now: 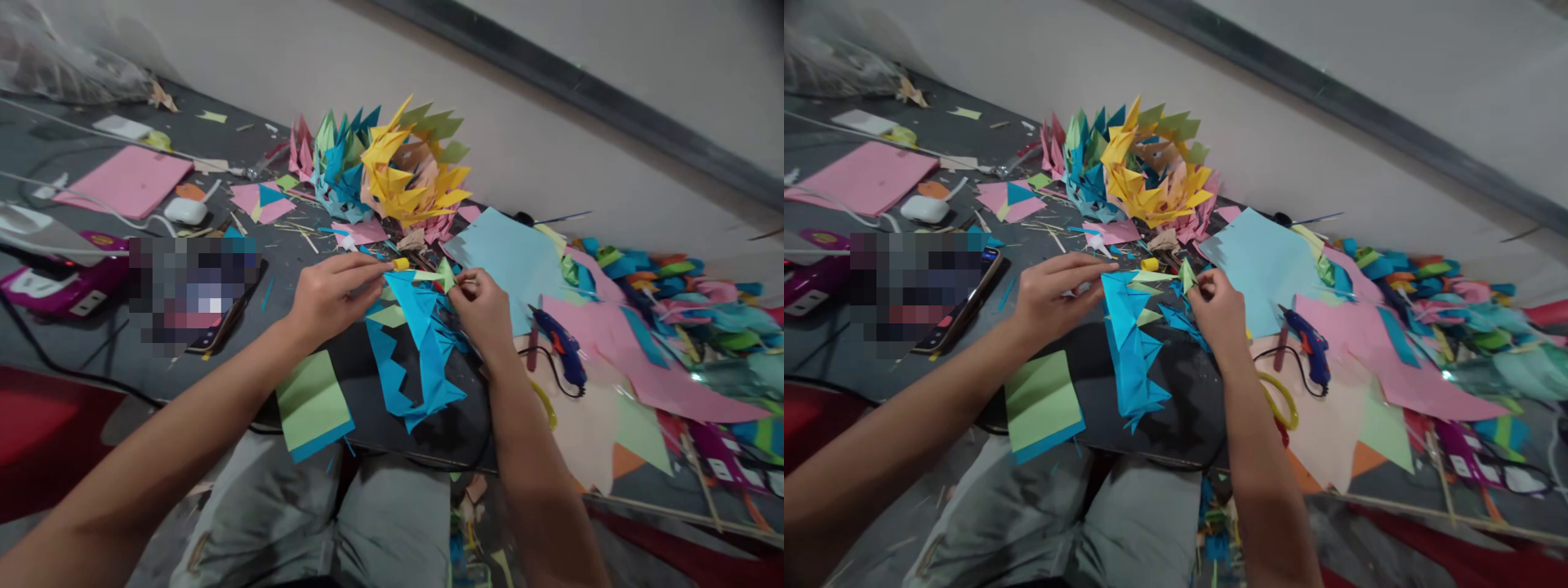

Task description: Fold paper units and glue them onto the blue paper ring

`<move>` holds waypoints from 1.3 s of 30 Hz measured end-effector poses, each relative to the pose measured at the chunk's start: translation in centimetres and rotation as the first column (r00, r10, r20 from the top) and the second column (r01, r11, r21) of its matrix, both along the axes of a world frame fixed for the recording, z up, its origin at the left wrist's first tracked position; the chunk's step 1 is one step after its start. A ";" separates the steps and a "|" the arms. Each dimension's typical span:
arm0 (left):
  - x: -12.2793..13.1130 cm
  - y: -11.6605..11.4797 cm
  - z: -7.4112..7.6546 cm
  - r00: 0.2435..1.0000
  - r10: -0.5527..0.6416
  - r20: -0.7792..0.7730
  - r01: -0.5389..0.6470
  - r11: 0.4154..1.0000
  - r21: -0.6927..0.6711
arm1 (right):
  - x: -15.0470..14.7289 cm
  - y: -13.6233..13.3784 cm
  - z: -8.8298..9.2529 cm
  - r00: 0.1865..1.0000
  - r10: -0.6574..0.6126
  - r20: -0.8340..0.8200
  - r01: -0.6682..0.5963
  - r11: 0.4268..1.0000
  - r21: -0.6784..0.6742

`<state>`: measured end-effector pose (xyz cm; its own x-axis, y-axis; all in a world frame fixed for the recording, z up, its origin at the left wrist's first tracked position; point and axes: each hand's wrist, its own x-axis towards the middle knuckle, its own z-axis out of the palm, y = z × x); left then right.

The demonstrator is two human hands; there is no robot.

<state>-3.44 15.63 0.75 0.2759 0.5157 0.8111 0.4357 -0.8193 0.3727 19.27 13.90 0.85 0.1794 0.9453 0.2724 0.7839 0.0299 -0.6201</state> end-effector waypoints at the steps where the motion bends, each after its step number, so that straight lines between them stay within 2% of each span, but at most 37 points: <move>1: 0.0 0.0 0.0 1.000 0.000 0.001 0.000 1.000 -0.003 | 0.2 -0.3 -0.2 0.998 0.018 -0.067 -0.019 1.000 -0.017; 5: 0.0 -0.1 -0.1 1.000 0.008 0.011 -0.008 1.000 -0.028 | 1.1 -0.9 -1.2 0.976 0.082 -0.203 -0.092 0.995 -0.040; 12: 0.0 -0.1 0.0 1.000 0.010 0.023 -0.009 1.000 -0.020 | 2.3 -2.0 -1.2 0.978 0.121 -0.172 -0.147 0.978 -0.145; 15: 0.0 -0.1 -0.1 1.000 0.012 0.015 -0.012 1.000 -0.029 | 2.5 -2.5 -1.0 0.991 0.093 -0.092 -0.102 0.990 -0.095; 18: 0.1 -0.1 -0.1 1.000 0.018 0.021 -0.017 0.999 -0.028 | 2.7 -3.0 -1.0 0.999 0.019 0.039 -0.021 0.999 0.034; 21: 0.1 -0.1 -0.1 0.999 0.019 0.027 -0.018 1.000 -0.025 | 3.2 -3.2 -0.8 0.968 -0.118 0.222 0.080 0.982 0.171; 24: 0.1 -0.1 -0.1 1.000 0.020 0.018 -0.019 0.999 -0.044 | 3.8 -3.2 -0.5 0.930 -0.164 0.330 0.105 0.976 0.190; 27: 0.1 -0.1 -0.1 1.000 0.010 0.020 -0.009 0.999 -0.040 | 4.2 -3.1 -0.2 0.925 -0.142 0.352 0.095 0.985 0.146; 30: 0.1 -0.1 0.0 1.000 0.007 0.025 -0.006 1.000 -0.027 | 3.9 -3.6 0.1 0.947 -0.131 0.294 0.076 0.979 0.190; 33: 0.1 -0.1 -0.1 1.000 0.021 0.014 -0.021 0.999 -0.038 | 2.9 -5.0 -0.2 0.969 0.027 0.245 -0.067 0.985 0.157; 36: 0.2 -0.1 -0.1 0.999 0.035 0.009 -0.035 0.998 -0.049 | 2.2 -6.6 -1.0 0.948 0.206 0.242 -0.227 0.972 0.062; 37: 0.2 -0.1 -0.1 0.999 0.037 0.011 -0.036 0.998 -0.050 | 2.1 -7.0 -1.2 0.946 0.213 0.243 -0.232 0.971 0.054; 39: 0.2 -0.1 -0.1 0.999 0.033 0.015 -0.032 0.998 -0.046 | 2.4 -7.5 -1.5 0.964 0.120 0.235 -0.147 0.984 0.098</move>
<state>-3.25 15.48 0.63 0.2462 0.5608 0.7905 0.4556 -0.7868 0.4163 21.69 6.43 -0.62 -0.0256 0.9171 0.3979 0.8880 0.2036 -0.4122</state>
